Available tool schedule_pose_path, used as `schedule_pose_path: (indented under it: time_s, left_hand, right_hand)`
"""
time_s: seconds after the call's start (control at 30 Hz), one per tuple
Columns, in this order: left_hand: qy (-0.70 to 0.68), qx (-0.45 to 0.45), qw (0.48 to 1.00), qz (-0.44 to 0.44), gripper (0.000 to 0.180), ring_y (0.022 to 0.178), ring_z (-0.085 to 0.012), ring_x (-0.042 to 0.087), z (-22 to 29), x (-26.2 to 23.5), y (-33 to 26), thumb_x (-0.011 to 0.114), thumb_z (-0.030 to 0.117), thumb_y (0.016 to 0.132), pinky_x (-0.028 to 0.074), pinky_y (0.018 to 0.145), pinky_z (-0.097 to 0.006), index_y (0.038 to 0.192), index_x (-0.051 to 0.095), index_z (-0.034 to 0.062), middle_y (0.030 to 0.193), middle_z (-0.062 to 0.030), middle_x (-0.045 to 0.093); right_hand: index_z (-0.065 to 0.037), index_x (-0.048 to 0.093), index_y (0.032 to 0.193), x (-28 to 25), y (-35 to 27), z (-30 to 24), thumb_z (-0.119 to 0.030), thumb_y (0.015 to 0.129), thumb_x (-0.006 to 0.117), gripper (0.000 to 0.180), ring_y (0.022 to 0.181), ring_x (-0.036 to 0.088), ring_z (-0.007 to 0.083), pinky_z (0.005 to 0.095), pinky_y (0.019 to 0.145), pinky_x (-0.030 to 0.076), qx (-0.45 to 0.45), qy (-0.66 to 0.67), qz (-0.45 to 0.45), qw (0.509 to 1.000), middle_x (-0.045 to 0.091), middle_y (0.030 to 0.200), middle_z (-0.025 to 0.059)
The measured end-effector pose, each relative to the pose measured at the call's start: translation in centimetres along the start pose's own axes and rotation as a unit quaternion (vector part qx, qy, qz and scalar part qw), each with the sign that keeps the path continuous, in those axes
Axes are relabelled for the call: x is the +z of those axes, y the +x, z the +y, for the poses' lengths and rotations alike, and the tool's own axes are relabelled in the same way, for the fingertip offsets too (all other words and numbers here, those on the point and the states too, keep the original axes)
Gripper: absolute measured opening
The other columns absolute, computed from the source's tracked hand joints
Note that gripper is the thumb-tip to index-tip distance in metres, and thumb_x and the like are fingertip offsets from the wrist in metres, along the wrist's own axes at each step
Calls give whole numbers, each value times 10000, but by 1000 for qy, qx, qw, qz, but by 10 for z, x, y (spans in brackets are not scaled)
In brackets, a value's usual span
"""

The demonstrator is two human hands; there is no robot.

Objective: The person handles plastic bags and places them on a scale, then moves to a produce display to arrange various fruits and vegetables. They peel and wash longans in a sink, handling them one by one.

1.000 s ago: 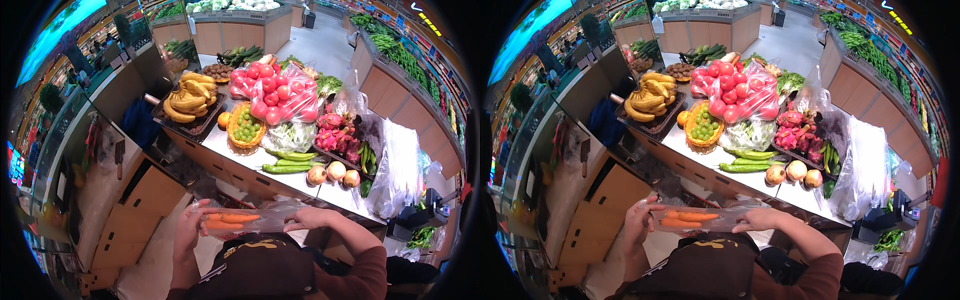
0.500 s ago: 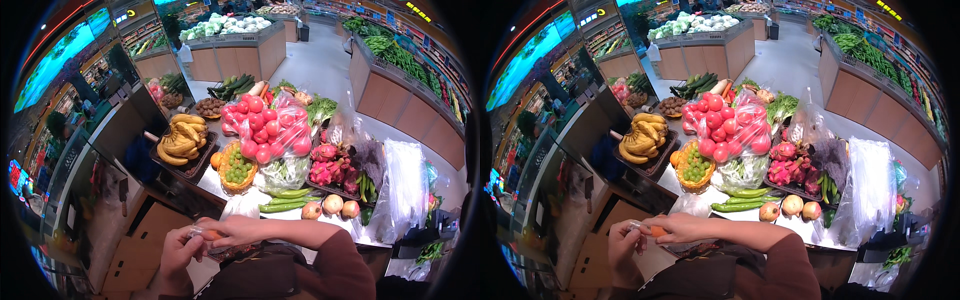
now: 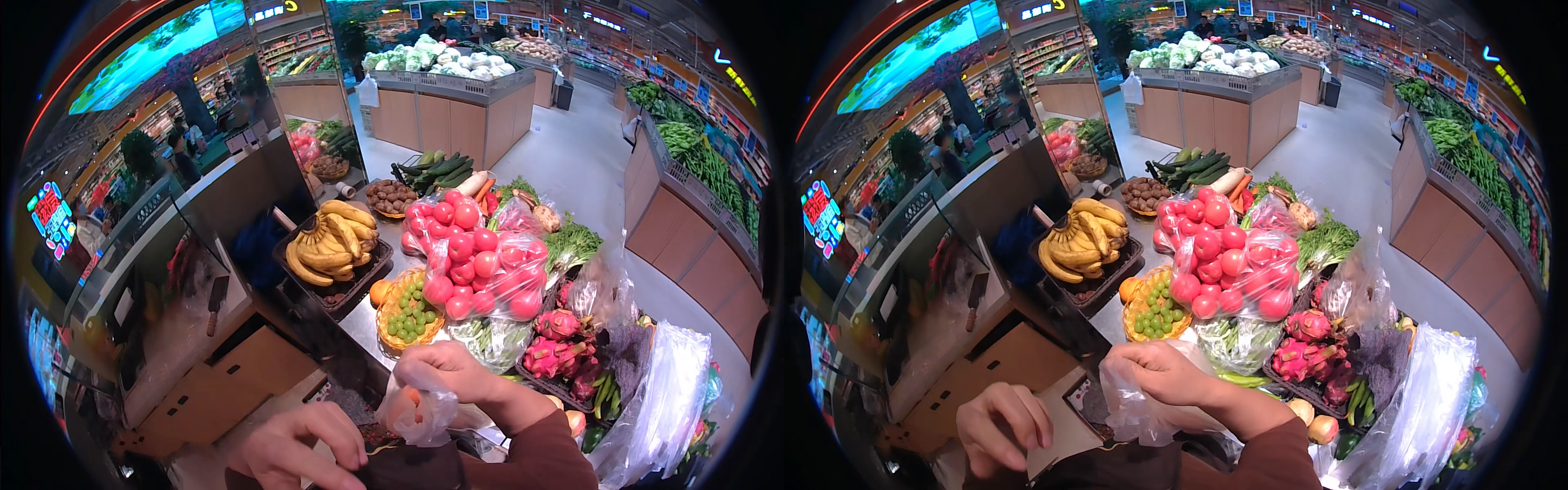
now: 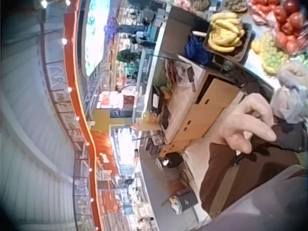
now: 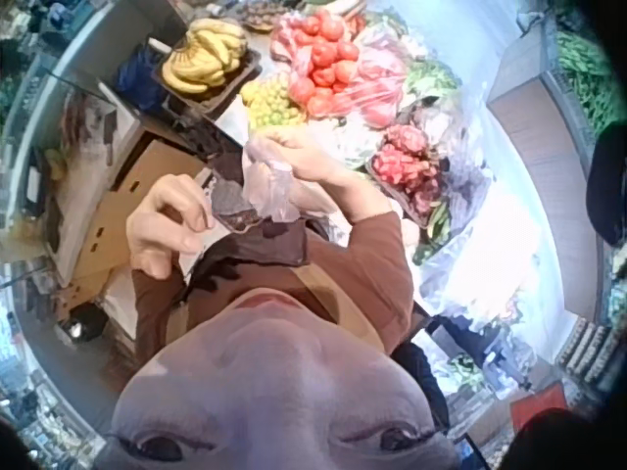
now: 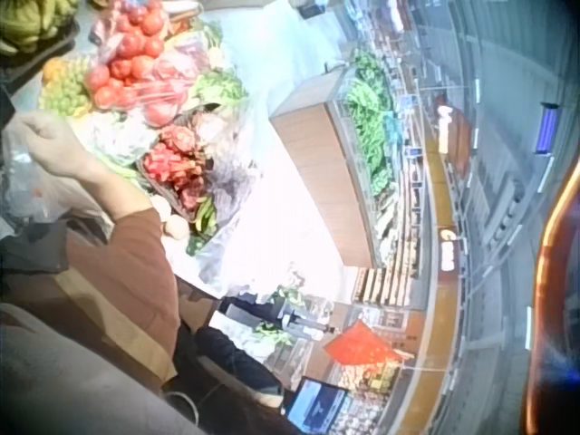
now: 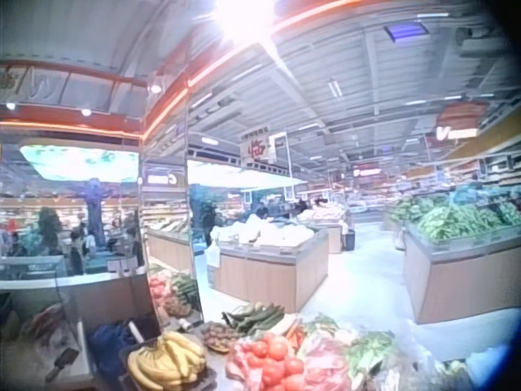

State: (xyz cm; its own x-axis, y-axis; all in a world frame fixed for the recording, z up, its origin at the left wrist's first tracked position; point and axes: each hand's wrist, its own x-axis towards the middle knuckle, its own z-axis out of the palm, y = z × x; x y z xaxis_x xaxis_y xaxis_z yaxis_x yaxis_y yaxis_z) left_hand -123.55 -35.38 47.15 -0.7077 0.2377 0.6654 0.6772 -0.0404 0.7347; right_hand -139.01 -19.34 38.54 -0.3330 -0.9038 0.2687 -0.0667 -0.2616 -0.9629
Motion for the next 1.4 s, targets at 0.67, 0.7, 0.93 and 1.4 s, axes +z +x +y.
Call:
schedule_pose_path:
  time_s: [0.67, 0.7, 0.93, 1.4]
  left_hand:
    - [-243, 64, 952, -175, 535, 542, -211, 487, -31, 8, 40, 604, 522, 829, 366, 464, -311, 902, 673, -4, 815, -127, 491]
    - [-232, 54, 961, -143, 538, 566, -210, 492, -28, 9, 38, 602, 526, 827, 375, 483, -309, 902, 678, -1, 819, -124, 495]
    - [-147, 28, 978, -143, 540, 712, -226, 505, -24, -8, 32, 591, 551, 816, 421, 636, -314, 953, 708, 42, 875, -119, 512]
    - [-145, -118, 982, -28, 542, 823, -251, 488, -32, -27, 29, 617, 524, 792, 415, 745, -323, 1041, 683, 47, 977, -147, 481]
  right_hand:
    - [-124, 560, 785, -236, 118, -87, -274, 942, 507, 223, 521, 456, 87, 237, 511, 404, -150, 30, 447, 881, 447, 576, -53]
    - [-118, 581, 788, -249, 132, -104, -307, 907, 567, 223, 515, 464, 102, 254, 509, 412, -124, 71, 482, 864, 475, 590, -46]
    - [-7, 634, 909, -398, 199, -134, -82, 830, 547, 140, 655, 583, 143, 287, 573, 479, -349, -114, 417, 832, 606, 756, 28]
    - [-39, 674, 906, -524, 151, 158, -333, 867, 509, 339, 841, 626, 344, 416, 770, 472, 125, -453, 634, 614, 662, 853, 181]
